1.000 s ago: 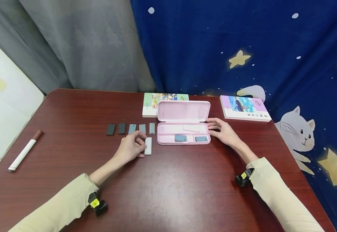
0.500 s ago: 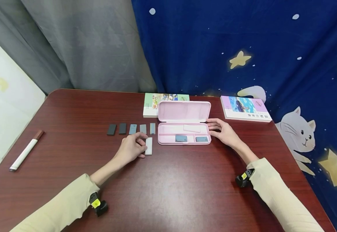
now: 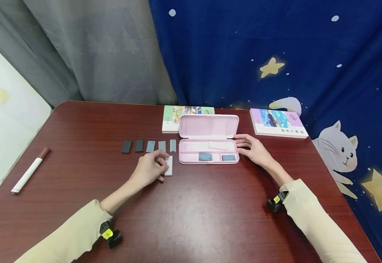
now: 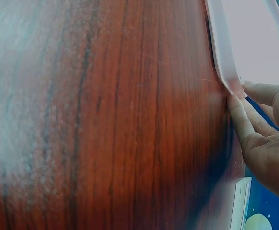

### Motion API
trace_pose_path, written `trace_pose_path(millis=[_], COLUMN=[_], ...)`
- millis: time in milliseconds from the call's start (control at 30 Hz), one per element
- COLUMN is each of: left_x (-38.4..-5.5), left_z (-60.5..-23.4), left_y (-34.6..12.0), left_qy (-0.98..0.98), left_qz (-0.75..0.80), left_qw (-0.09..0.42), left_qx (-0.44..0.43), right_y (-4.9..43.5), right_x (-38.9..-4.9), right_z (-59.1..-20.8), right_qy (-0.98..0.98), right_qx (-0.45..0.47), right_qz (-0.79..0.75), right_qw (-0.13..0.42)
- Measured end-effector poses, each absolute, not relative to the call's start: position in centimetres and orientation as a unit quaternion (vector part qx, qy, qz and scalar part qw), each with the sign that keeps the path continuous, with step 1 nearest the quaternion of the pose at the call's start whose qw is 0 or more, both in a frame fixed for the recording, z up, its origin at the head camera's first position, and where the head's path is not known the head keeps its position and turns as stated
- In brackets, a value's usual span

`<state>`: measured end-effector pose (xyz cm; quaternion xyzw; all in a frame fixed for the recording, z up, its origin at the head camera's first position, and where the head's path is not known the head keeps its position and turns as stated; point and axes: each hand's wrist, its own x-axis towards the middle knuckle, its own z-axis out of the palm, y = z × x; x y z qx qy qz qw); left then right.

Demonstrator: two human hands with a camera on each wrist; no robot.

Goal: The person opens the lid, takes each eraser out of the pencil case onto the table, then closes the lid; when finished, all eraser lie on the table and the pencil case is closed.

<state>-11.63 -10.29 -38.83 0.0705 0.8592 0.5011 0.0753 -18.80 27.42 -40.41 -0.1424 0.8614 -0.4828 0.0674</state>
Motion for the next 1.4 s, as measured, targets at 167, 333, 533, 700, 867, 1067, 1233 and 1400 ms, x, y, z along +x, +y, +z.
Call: trace_pose_path(millis=[167,333,533,700,867,1067,1233,1400], left_x=[-11.9,-12.4,-14.1,-15.9,-17.6,-19.2,-20.1,-20.6], left_z=[-38.2,-37.5,-37.1,-37.0,-37.0,-36.7,-36.9,-37.4], left_y=[-9.0,-6.9,-3.2,0.1,2.8,5.7,7.0,7.8], left_qy=[0.858,0.851,0.846,0.856,0.871,0.905,0.939,0.953], left_qz=[0.501,0.509,0.515,0.492,0.457,0.376,0.265,0.183], left_qw=[0.061,0.055,0.043,0.011,-0.013,-0.001,0.018,0.02], left_qx=[0.098,0.116,0.13,0.158,0.178,0.2,0.22,0.24], right_y=[27.3,27.2,26.8,26.3,26.3,27.3,27.6,27.5], right_x=[-18.8,-18.8,-17.7,-16.8,-17.4,-18.7,-19.1,-19.0], right_z=[-40.4,-40.2,-38.6,-37.3,-37.8,-40.0,-40.5,-40.5], right_qy=[0.862,0.862,0.857,0.861,0.86,0.864,0.865,0.863], right_qx=[-0.14,-0.139,-0.134,-0.13,-0.136,-0.141,-0.141,-0.145], right_qz=[-0.482,-0.483,-0.491,-0.485,-0.486,-0.478,-0.477,-0.48], right_qw=[0.068,0.069,0.077,0.081,0.08,0.071,0.067,0.066])
